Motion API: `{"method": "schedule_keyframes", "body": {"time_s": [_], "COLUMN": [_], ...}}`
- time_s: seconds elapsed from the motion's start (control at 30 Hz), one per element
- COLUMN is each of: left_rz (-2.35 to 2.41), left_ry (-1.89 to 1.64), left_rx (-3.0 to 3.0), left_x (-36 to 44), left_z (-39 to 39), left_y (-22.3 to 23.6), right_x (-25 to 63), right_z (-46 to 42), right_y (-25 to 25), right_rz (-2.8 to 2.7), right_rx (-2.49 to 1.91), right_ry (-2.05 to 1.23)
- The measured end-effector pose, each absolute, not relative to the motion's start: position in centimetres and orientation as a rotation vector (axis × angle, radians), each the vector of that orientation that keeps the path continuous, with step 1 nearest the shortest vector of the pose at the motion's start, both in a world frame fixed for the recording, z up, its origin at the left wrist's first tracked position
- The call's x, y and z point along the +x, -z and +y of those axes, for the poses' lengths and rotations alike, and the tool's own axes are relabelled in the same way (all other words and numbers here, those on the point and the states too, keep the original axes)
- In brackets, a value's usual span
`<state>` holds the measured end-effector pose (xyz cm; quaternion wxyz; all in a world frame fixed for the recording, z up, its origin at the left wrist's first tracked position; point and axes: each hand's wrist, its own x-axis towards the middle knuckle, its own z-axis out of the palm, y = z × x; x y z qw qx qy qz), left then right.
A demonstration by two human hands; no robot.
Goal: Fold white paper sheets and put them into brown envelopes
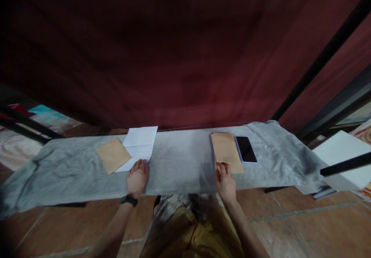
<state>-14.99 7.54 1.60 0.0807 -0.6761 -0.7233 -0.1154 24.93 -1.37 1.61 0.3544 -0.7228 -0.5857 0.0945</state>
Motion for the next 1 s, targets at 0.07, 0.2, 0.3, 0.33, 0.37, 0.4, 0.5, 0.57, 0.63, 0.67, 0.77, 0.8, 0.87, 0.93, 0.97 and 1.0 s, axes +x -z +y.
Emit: {"method": "schedule_keyframes", "body": {"time_s": [0.07, 0.2, 0.3, 0.33, 0.37, 0.4, 0.5, 0.57, 0.63, 0.67, 0.77, 0.8, 0.87, 0.93, 0.97, 1.0], "left_rz": [-2.123, -1.966, -1.721, -1.674, -1.626, -1.577, -1.523, -1.506, -1.489, -1.483, -1.532, -1.532, -1.514, -1.5, -1.503, -1.511], "left_ry": [0.328, 0.319, 0.298, 0.302, 0.307, 0.316, 0.383, 0.427, 0.434, 0.42, 0.322, 0.293, 0.257, 0.245, 0.243, 0.243], "left_rx": [-2.082, -2.264, -2.501, -2.542, -2.588, -2.639, -2.692, -2.689, -2.681, -2.677, -2.636, -2.638, -2.659, -2.672, -2.67, -2.665], "left_x": [-14.6, -10.3, -4.7, -2.9, -1.2, 0.3, 2.8, 2.9, 1.8, 0.9, -1.8, -2.5, -3.3, -3.4, -3.2, -2.9], "left_z": [7.8, 6.1, 2.9, 1.7, 0.5, -0.5, -2.4, -2.5, -1.9, -1.4, -0.1, 0.2, 0.5, 0.4, 0.3, 0.3], "left_y": [-2.5, -3.8, -3.1, -2.7, -2.1, -1.6, -0.6, -0.5, -0.6, -0.7, -0.6, -0.5, -0.2, 0.0, 0.0, -0.1], "right_x": [23.8, 21.4, 19.0, 18.3, 17.7, 17.2, 16.8, 17.3, 18.2, 18.6, 19.6, 19.8, 19.8, 19.3, 18.9, 18.3], "right_z": [-1.3, -0.6, 0.2, 0.6, 0.9, 1.2, 2.2, 2.8, 3.2, 3.3, 3.4, 3.3, 3.0, 2.7, 2.6, 2.6], "right_y": [-1.5, -1.0, -0.2, 0.2, 0.5, 0.9, 1.9, 2.2, 2.3, 2.2, 1.9, 1.7, 1.3, 1.0, 0.8, 0.8], "right_rz": [-1.535, -1.465, -1.275, -1.202, -1.151, -1.141, -1.216, -1.29, -1.359, -1.391, -1.499, -1.544, -1.648, -1.754, -1.807, -1.859], "right_rx": [-1.79, -1.622, -1.508, -1.486, -1.473, -1.471, -1.519, -1.551, -1.59, -1.622, -1.749, -1.786, -1.829, -1.812, -1.773, -1.717], "right_ry": [-0.317, -0.594, -0.904, -0.996, -1.059, -1.081, -0.955, -0.838, -0.745, -0.703, -0.564, -0.506, -0.369, -0.241, -0.207, -0.199]}}
